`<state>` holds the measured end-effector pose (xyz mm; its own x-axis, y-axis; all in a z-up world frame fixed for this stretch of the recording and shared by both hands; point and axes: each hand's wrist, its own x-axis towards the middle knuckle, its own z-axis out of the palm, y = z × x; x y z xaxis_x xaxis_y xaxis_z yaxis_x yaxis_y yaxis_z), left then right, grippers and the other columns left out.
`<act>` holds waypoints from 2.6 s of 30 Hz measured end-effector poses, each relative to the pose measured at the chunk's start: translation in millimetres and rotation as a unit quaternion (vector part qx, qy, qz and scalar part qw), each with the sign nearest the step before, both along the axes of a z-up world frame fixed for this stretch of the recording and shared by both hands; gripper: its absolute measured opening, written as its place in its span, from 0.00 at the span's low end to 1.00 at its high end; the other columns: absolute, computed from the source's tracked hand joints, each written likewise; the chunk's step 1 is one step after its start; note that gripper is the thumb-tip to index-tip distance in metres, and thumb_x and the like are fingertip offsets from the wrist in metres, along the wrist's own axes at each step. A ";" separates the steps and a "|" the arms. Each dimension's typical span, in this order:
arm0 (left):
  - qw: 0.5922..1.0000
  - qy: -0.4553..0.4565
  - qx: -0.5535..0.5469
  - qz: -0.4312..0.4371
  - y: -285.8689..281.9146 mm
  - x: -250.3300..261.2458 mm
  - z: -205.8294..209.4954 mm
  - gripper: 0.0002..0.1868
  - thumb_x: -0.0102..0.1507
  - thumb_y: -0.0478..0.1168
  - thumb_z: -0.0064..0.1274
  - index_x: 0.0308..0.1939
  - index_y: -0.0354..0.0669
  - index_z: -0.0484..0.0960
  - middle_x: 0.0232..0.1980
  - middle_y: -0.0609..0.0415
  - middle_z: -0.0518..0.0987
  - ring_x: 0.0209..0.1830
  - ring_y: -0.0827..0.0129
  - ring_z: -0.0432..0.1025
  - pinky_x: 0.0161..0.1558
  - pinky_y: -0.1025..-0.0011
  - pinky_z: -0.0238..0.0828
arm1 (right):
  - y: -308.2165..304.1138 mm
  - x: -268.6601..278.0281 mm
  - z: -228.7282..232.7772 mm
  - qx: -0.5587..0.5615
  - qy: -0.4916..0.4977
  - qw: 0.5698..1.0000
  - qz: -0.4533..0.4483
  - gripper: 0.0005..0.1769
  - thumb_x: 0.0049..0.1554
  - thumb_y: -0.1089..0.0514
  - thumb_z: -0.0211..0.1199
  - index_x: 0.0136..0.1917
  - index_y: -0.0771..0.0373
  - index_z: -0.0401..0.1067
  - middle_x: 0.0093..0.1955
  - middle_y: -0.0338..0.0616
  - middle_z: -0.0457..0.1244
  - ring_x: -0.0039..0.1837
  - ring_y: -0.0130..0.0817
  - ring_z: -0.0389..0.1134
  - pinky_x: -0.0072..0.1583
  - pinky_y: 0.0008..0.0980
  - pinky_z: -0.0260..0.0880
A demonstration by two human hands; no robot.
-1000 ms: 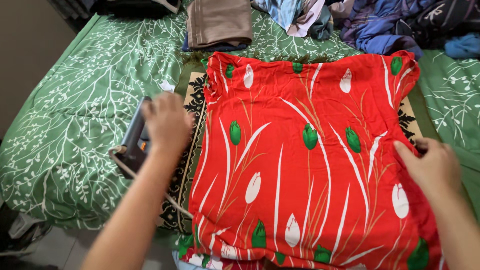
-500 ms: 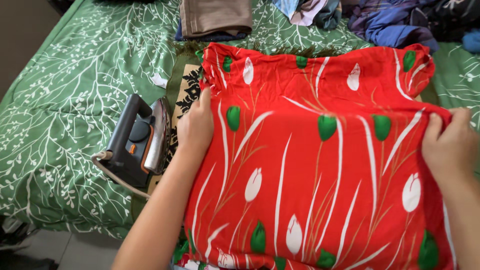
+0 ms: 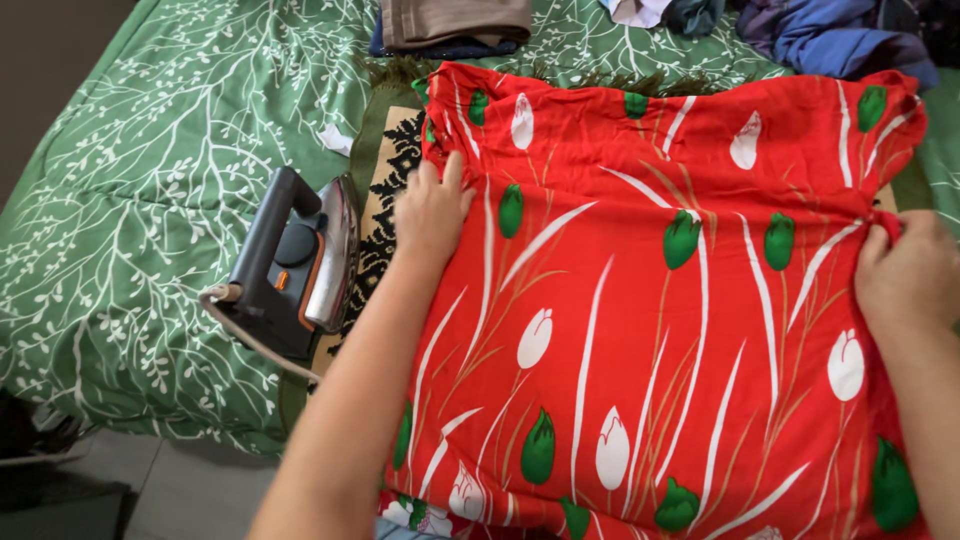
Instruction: The person irons a red floral dress laid out on a green patterned bedsheet. They use a handheld iron to smooth the fabric, repeatedly adjusting the dress with their hands to flatten wrinkles and reposition sections for ironing.
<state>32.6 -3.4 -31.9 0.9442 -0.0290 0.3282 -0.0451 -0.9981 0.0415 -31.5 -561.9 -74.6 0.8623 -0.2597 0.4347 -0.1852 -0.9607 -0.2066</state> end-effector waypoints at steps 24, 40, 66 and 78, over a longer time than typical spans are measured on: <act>0.966 0.201 -0.006 -0.164 -22.7 -197.5 172.5 0.27 0.57 0.68 0.54 0.46 0.55 0.81 0.32 0.51 0.84 0.31 0.54 0.80 0.34 0.54 0.76 | 201.0 -87.4 40.3 0.052 0.078 0.951 0.294 0.30 0.64 0.45 0.45 0.77 0.54 0.60 0.80 0.44 0.53 0.82 0.40 0.49 0.78 0.53 0.39; 0.983 0.085 -0.077 -0.141 -137.1 -143.1 90.4 0.28 0.59 0.64 0.58 0.38 0.42 0.75 0.28 0.46 0.82 0.30 0.52 0.81 0.30 0.58 0.77 | 191.4 -88.5 40.2 0.042 -0.004 0.969 0.242 0.28 0.64 0.52 0.47 0.75 0.63 0.64 0.77 0.48 0.59 0.79 0.43 0.55 0.77 0.49 0.48; 0.977 0.149 -0.045 -0.144 -149.4 -130.7 99.6 0.28 0.60 0.63 0.58 0.43 0.40 0.75 0.34 0.45 0.83 0.36 0.52 0.81 0.35 0.59 0.79 | 190.8 -90.3 38.5 0.059 -0.008 0.970 0.235 0.28 0.64 0.53 0.49 0.74 0.62 0.64 0.76 0.48 0.59 0.79 0.43 0.55 0.77 0.48 0.48; 0.977 0.172 -0.009 -0.124 -101.0 -168.7 102.4 0.29 0.63 0.66 0.54 0.40 0.42 0.72 0.29 0.45 0.82 0.31 0.51 0.81 0.31 0.57 0.78 | 194.5 -88.7 40.2 0.049 -0.005 0.975 0.217 0.29 0.62 0.54 0.50 0.74 0.62 0.65 0.77 0.46 0.58 0.79 0.42 0.55 0.78 0.48 0.46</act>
<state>-136.1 -104.4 70.5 0.9632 -0.2689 -0.0040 -0.2667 -0.9569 0.1147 -120.3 -367.5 -34.4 0.8965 0.0878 0.4342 0.2365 -0.9236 -0.3017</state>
